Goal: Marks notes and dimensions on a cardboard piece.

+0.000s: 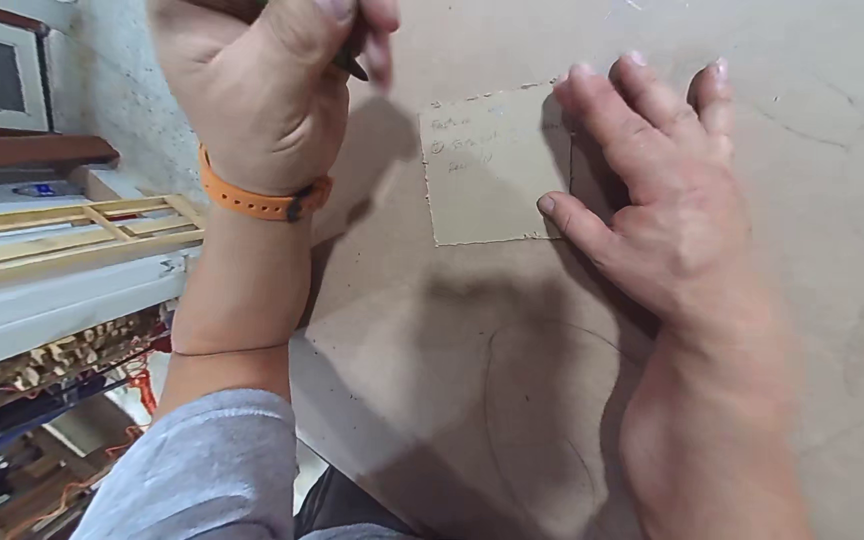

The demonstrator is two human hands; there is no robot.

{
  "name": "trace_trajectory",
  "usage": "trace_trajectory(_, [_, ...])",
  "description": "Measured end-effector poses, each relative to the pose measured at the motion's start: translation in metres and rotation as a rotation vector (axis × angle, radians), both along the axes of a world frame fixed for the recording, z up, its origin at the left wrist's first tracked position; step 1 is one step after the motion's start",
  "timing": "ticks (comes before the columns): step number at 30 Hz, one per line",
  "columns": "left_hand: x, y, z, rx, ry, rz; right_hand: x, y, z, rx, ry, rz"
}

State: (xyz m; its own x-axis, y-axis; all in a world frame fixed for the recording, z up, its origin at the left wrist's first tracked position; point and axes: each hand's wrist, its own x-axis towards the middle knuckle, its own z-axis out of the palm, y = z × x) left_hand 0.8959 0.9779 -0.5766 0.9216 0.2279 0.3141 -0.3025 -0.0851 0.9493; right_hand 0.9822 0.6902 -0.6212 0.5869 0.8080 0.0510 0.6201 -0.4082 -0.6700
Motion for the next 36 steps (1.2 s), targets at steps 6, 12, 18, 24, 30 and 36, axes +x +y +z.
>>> trace_trajectory(6, [-0.012,0.006,0.016,0.095,0.007,-0.159,-0.007,0.002,-0.005,-0.021,-0.06,-0.059])
trace_trajectory(12, [-0.025,0.007,0.025,0.025,0.094,-0.266,-0.008,0.007,-0.006,-0.002,-0.044,-0.148])
trace_trajectory(18, [-0.025,-0.004,0.03,0.024,0.117,-0.153,-0.012,0.01,-0.008,0.099,-0.05,-0.15])
trace_trajectory(24, [-0.017,-0.014,0.034,-0.04,-0.017,-0.064,-0.011,0.009,-0.011,0.074,-0.074,-0.114])
trace_trajectory(30, [-0.019,-0.002,0.023,-0.162,-0.049,-0.173,-0.008,0.009,-0.007,0.065,-0.056,-0.084])
trace_trajectory(36, [-0.007,-0.003,0.014,-0.155,-0.133,-0.287,-0.008,0.008,-0.006,0.059,-0.053,-0.088])
